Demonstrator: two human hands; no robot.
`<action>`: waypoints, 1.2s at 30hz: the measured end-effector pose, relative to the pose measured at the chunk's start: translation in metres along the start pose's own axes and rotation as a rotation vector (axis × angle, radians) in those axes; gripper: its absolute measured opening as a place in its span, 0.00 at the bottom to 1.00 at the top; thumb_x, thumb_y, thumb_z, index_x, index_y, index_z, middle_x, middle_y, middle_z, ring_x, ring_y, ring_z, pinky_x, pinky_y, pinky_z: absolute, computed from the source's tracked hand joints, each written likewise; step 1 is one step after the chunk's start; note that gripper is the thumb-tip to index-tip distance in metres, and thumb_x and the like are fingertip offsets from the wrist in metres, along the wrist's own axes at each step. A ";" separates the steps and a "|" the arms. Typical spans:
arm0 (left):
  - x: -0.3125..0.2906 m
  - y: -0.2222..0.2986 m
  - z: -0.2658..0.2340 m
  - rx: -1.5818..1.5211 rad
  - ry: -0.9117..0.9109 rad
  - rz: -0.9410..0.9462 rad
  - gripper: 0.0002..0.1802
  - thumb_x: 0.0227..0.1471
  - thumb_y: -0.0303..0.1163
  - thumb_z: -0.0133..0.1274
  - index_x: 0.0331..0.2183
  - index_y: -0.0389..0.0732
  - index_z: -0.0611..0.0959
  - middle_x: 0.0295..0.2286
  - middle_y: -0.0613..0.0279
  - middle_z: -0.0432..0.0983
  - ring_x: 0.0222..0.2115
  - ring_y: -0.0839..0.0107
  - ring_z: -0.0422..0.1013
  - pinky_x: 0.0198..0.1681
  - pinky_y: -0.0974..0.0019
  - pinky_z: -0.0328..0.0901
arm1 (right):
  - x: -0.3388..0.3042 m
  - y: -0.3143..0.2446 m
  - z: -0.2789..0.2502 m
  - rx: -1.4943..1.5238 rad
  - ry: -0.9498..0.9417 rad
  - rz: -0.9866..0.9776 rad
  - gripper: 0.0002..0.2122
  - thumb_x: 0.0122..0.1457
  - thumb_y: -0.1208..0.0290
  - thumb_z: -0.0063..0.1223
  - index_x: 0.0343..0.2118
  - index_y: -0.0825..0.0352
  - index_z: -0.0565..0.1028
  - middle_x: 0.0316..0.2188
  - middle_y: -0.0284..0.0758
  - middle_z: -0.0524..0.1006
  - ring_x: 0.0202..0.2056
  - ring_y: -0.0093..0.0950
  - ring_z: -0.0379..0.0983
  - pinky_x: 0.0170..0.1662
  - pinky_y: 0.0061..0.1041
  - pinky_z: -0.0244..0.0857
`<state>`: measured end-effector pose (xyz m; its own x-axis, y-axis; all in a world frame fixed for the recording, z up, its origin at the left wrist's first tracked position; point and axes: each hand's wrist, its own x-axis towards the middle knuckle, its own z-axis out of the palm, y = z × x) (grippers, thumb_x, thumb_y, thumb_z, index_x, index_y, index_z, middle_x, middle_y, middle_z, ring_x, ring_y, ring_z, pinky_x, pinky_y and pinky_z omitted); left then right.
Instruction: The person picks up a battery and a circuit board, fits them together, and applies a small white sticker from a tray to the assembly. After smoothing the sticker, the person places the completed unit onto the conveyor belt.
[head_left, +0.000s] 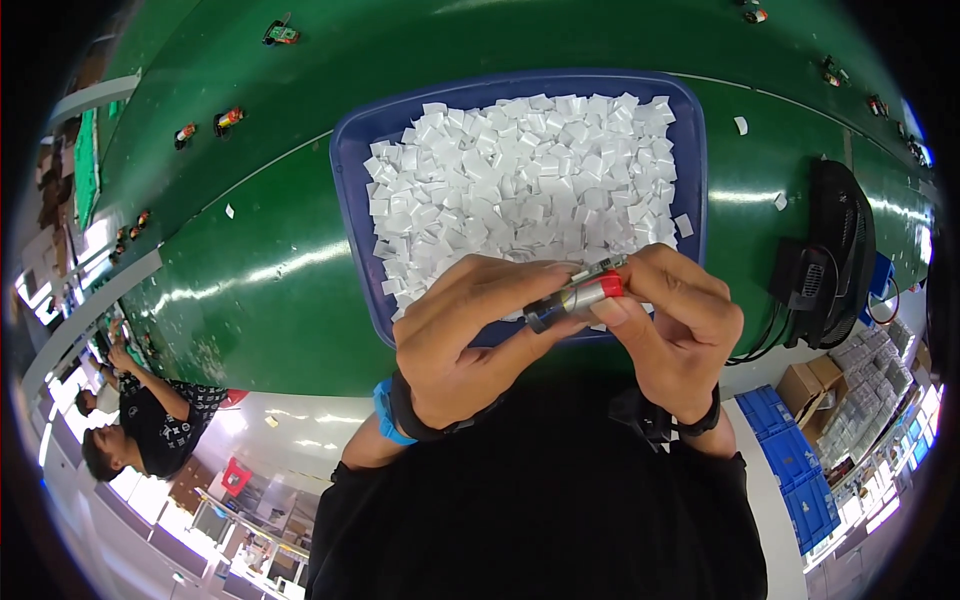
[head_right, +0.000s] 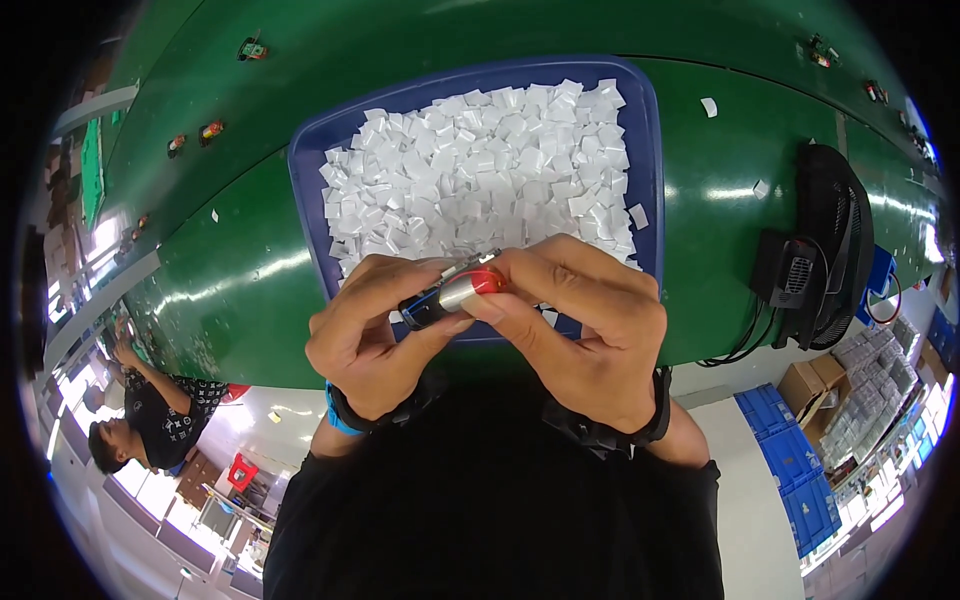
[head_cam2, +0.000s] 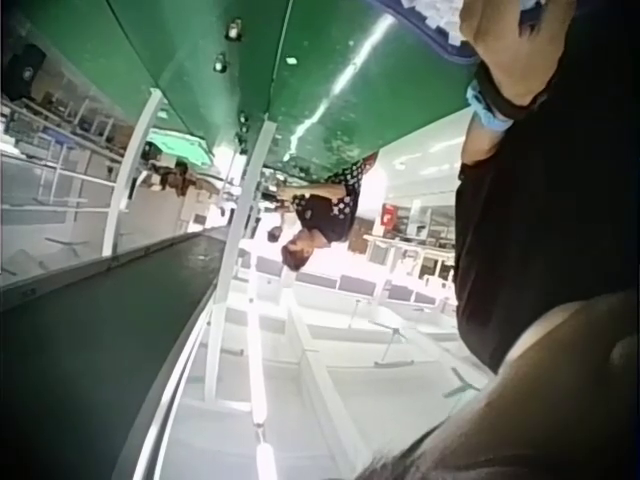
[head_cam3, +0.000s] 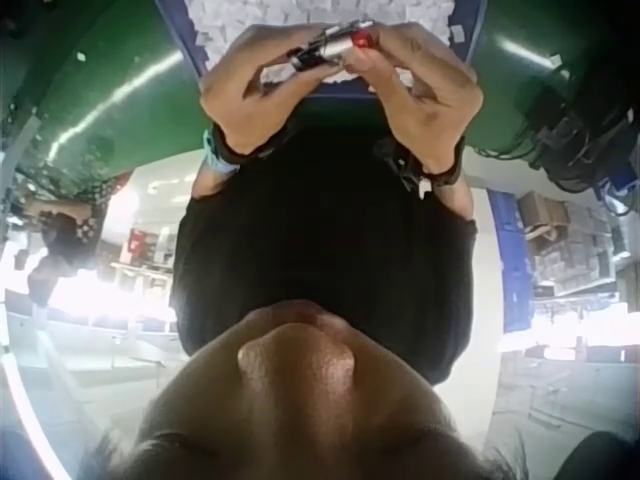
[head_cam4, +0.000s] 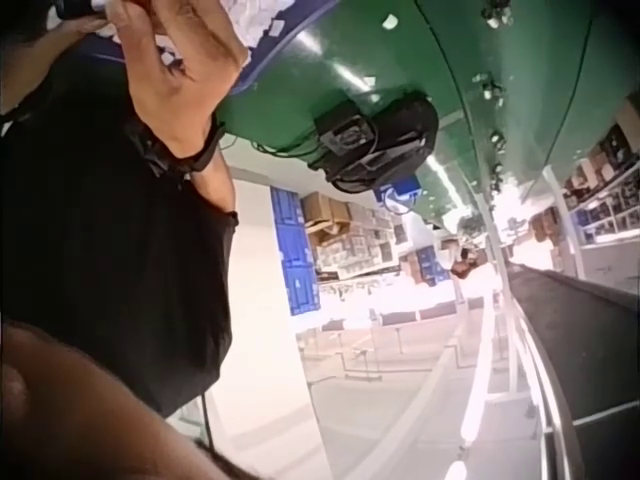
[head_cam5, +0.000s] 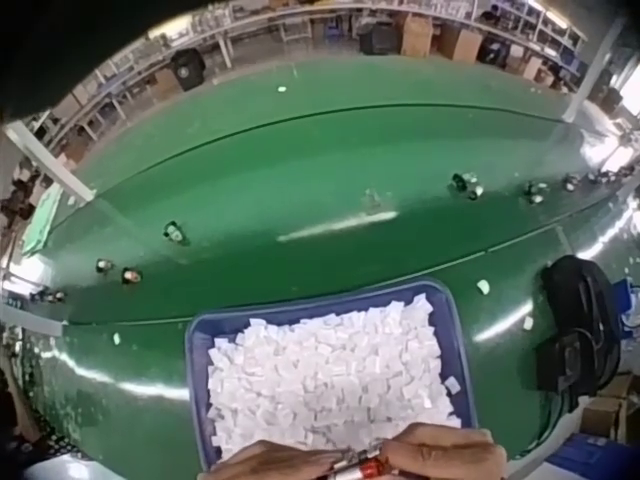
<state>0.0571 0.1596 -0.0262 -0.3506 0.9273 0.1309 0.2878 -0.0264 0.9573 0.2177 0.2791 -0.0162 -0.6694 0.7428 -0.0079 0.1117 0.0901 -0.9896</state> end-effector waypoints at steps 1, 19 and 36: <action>0.000 0.000 0.001 0.005 0.007 0.016 0.24 0.41 0.19 0.72 0.43 0.26 0.82 0.37 0.45 0.83 0.35 0.61 0.79 0.39 0.63 0.72 | -0.001 -0.002 -0.001 0.004 -0.012 0.022 0.11 0.51 0.82 0.68 0.37 0.79 0.81 0.28 0.39 0.79 0.28 0.25 0.74 0.31 0.21 0.65; 0.007 0.007 0.008 0.165 0.021 0.123 0.18 0.45 0.22 0.70 0.40 0.32 0.85 0.35 0.49 0.85 0.31 0.63 0.78 0.34 0.68 0.70 | -0.013 -0.001 -0.003 -0.072 0.005 -0.027 0.12 0.49 0.80 0.73 0.35 0.78 0.80 0.26 0.38 0.78 0.24 0.23 0.74 0.26 0.18 0.64; 0.010 0.002 -0.004 -0.788 -0.174 -0.648 0.14 0.64 0.25 0.54 0.50 0.31 0.76 0.46 0.55 0.74 0.38 0.76 0.74 0.35 0.69 0.74 | 0.012 -0.014 -0.011 -0.216 -0.051 0.075 0.13 0.46 0.76 0.75 0.35 0.69 0.83 0.31 0.36 0.80 0.28 0.23 0.79 0.31 0.21 0.73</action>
<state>0.0502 0.1673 -0.0223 -0.0784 0.8904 -0.4483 -0.5973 0.3181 0.7363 0.2162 0.2941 -0.0006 -0.6890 0.7188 -0.0926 0.3133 0.1803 -0.9324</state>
